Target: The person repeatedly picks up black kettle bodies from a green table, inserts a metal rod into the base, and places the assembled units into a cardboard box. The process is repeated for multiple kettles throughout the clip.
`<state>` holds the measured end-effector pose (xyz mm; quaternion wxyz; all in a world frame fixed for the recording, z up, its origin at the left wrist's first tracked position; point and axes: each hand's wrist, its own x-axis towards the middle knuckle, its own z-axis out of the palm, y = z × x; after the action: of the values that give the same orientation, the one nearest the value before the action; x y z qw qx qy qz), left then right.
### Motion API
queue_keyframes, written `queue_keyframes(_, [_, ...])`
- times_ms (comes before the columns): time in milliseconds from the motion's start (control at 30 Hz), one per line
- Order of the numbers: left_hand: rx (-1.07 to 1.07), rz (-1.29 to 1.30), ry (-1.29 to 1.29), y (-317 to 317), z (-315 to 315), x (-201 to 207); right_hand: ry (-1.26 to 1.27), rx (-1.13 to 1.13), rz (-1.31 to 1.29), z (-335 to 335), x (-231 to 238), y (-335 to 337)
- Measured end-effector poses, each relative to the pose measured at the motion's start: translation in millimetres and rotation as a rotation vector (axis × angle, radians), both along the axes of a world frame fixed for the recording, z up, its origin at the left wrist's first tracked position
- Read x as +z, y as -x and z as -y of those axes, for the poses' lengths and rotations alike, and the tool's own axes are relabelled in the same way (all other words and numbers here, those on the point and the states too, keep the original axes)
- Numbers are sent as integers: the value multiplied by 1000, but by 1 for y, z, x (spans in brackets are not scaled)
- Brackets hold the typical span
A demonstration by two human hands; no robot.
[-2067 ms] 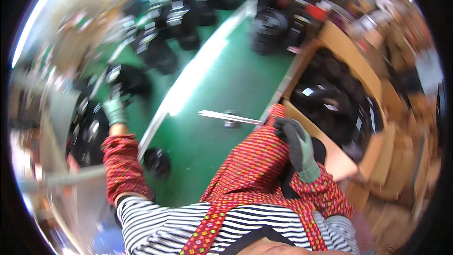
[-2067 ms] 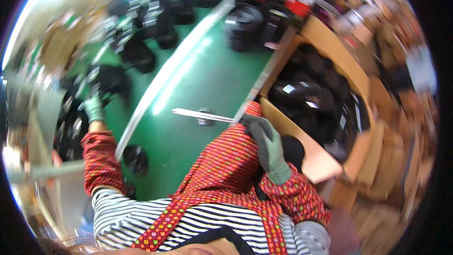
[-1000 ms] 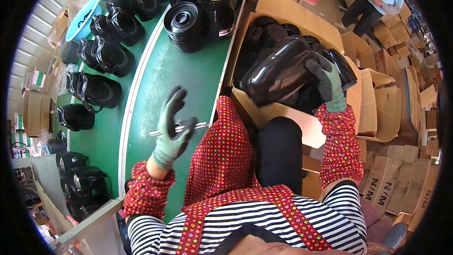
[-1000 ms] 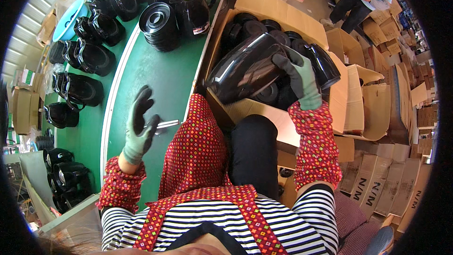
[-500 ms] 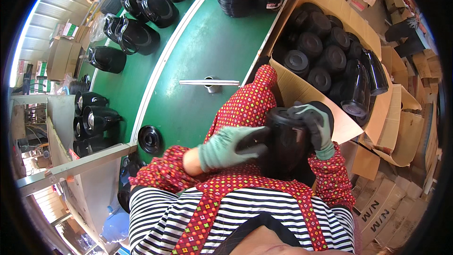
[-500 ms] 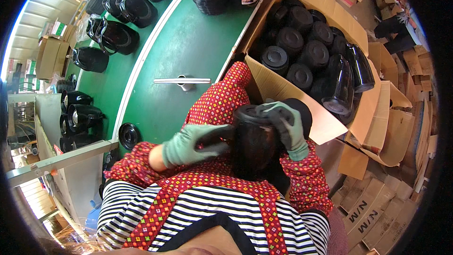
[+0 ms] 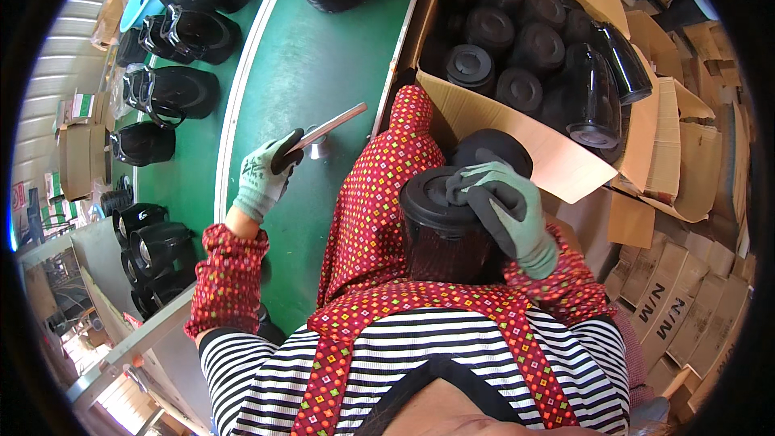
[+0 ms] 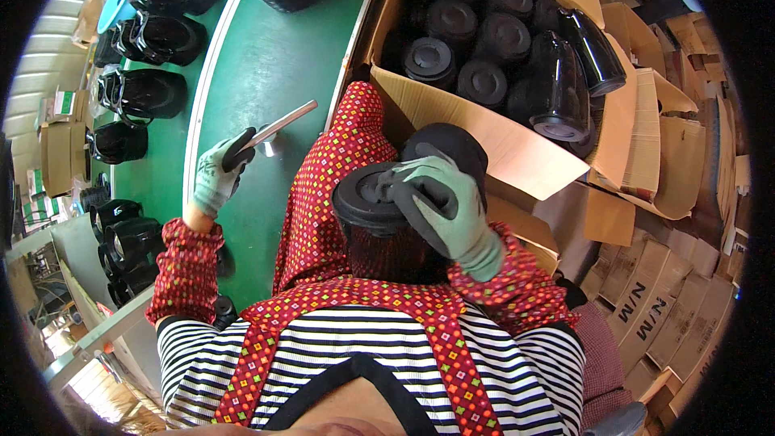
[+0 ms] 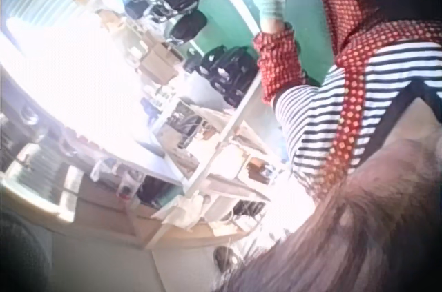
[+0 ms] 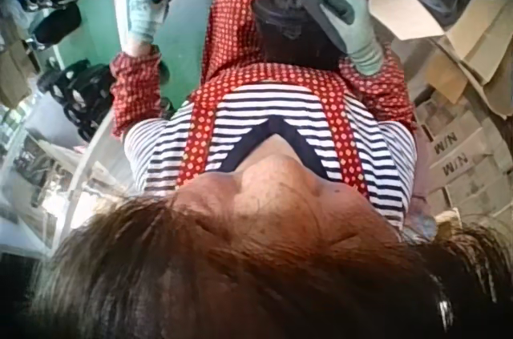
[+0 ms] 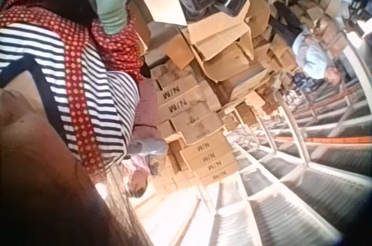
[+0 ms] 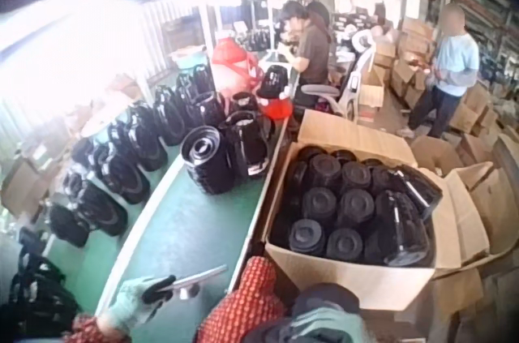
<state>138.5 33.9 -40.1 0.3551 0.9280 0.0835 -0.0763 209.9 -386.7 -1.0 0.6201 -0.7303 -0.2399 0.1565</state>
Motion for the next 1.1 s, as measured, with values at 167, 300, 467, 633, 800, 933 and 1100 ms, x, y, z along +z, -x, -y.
queue_keyframes(167, [-67,119,-13,-23,76,102,222,130,736,-24,54,-78])
queue_keyframes(300, [-355,88,21,-46,124,166,310,267,752,-59,44,-103])
queue_keyframes(467, [-428,160,397,-71,125,156,-92,166,566,-46,-51,-117])
queue_keyframes(633, [-828,505,645,-97,169,118,-194,221,307,-43,-95,-105])
queue_keyframes(800, [-811,372,551,-87,214,113,-219,342,188,-48,-131,-99])
queue_keyframes(933, [-674,330,329,-80,247,123,-40,506,450,-46,-147,-114])
queue_keyframes(1100, [-725,439,617,-76,220,101,-35,201,204,-29,-79,-78])
